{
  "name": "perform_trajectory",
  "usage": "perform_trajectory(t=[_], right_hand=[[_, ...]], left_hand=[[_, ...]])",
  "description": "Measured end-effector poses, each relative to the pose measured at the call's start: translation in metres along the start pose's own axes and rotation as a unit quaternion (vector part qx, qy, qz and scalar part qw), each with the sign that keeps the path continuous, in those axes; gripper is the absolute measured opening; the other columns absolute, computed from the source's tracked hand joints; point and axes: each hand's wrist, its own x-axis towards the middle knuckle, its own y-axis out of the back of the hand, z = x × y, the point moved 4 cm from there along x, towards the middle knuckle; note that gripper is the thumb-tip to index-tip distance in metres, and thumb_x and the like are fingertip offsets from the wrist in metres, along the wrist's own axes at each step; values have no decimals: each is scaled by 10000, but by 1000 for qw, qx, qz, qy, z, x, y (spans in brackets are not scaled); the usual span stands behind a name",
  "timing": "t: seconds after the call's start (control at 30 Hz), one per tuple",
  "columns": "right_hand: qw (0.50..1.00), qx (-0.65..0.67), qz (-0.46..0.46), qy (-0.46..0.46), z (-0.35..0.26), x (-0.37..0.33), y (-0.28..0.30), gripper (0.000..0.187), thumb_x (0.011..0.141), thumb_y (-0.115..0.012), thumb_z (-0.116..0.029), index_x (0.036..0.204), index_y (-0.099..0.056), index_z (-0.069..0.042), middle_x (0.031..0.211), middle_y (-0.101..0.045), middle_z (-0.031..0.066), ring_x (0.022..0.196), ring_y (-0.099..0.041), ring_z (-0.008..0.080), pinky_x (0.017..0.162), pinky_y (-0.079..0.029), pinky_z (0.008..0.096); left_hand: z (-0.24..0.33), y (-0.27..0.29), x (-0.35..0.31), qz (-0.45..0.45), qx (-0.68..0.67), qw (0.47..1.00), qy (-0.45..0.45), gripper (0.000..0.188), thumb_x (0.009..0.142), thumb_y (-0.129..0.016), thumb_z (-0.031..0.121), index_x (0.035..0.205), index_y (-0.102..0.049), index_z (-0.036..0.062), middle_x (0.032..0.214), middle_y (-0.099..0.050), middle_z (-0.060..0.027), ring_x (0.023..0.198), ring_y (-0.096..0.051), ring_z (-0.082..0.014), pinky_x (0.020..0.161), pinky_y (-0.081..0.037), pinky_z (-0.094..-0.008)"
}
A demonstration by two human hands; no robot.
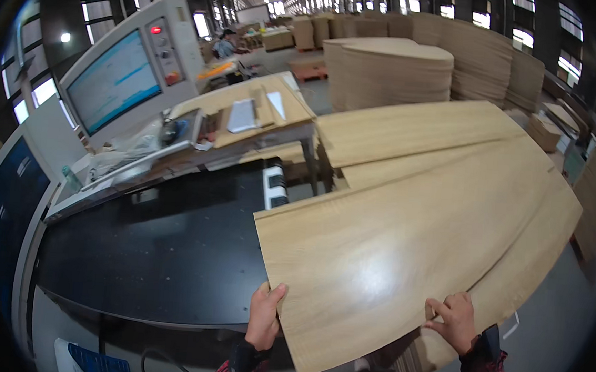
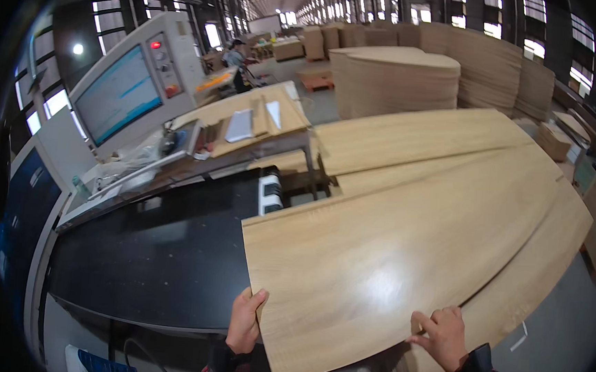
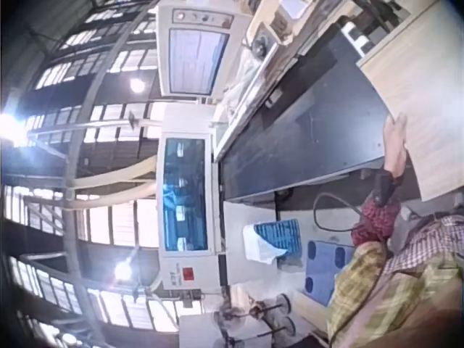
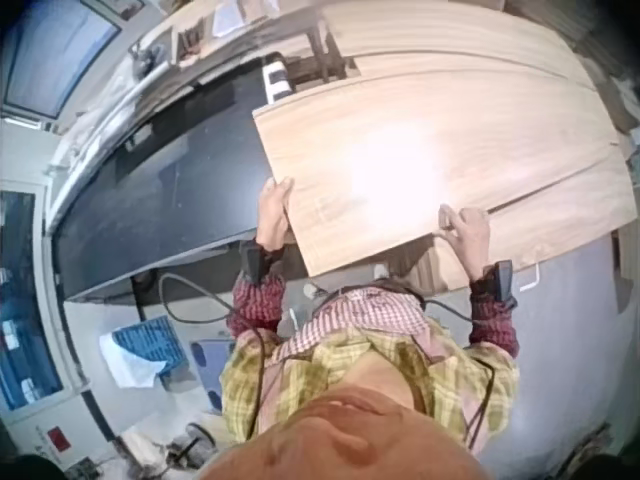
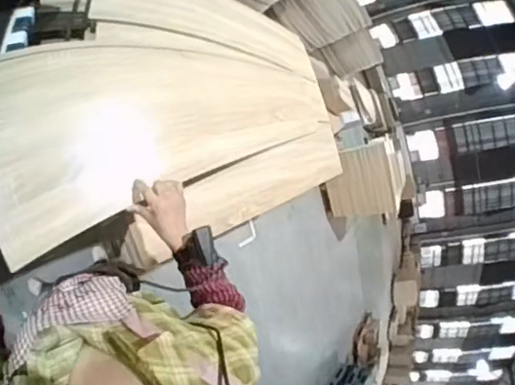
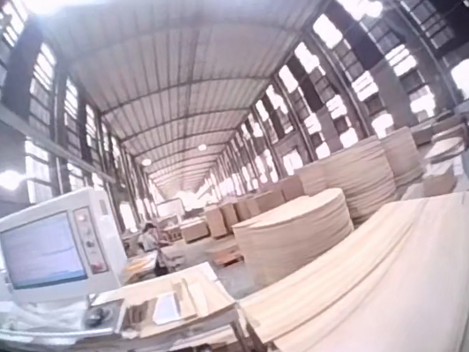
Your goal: Feeding wooden boards into a woodworking machine, checking documentation, and moving boards to a pallet.
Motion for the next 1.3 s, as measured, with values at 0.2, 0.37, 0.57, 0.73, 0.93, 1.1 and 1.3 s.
perform_trajectory(t=[0.2, 0.37, 0.57, 0.73, 0.93, 1.1, 1.3], right_hand=[[986, 37, 11, 160, -138, 56, -59, 575, 614, -686, -536, 1034, -600, -152, 1088, -509, 132, 1077, -470, 311, 906, -352, 460], [965, 56, -49, 251, -261, 80, -129, 605, 665, -642, -580, 1083, -583, -145, 1172, -498, 169, 1144, -448, 342, 934, -350, 475], [913, 218, -154, 308, -383, 129, -187, 508, 798, -597, -322, 1190, -474, -23, 1249, -419, 237, 1169, -410, 366, 971, -333, 480], [872, 145, -245, 398, -476, 168, -201, 578, 914, -444, -380, 1374, -325, -50, 1427, -228, 247, 1308, -232, 411, 1067, -201, 463], [810, 161, -239, 511, -607, 209, -240, 662, 914, -366, -484, 1396, -272, -39, 1426, -204, 274, 1303, -233, 432, 1068, -193, 473], [788, 179, -279, 519, -709, 236, -263, 696, 903, -397, -478, 1407, -229, -28, 1426, -176, 296, 1311, -197, 451, 1075, -177, 470], [796, 166, -241, 530, -822, 261, -304, 745, 890, -372, -554, 1393, -255, -16, 1421, -187, 297, 1307, -200, 444, 1071, -182, 471]], left_hand=[[66, 157, 7, 119, 65, 990, -34, 249, 861, -524, 45, 1071, -529, -87, 923, -615, -110, 800, -587, -145, 725, -462, -244], [110, 290, -14, 126, 305, 937, -114, 407, 818, -520, 16, 1210, -438, -55, 1105, -543, -101, 953, -547, -184, 820, -440, -278], [64, 287, -56, -153, 650, 698, -257, 417, 886, -440, 134, 1266, -407, -34, 1335, -376, -218, 1272, -319, -355, 1082, -217, -438], [109, 352, -82, 110, 651, 668, -343, 604, 719, -610, 449, 1137, -536, 19, 1313, -435, -197, 1315, -273, -354, 1053, -191, -556], [167, 473, -82, 166, 632, 657, -376, 783, 714, -560, 649, 1170, -526, 14, 1318, -415, -236, 1285, -300, -398, 1039, -167, -600], [200, 565, -90, 182, 671, 642, -323, 739, 699, -627, 566, 1197, -509, 33, 1352, -387, -212, 1293, -295, -379, 1042, -174, -590], [244, 673, -105, 194, 681, 648, -282, 671, 713, -661, 448, 1229, -485, 56, 1373, -370, -179, 1307, -278, -348, 1040, -185, -576]])
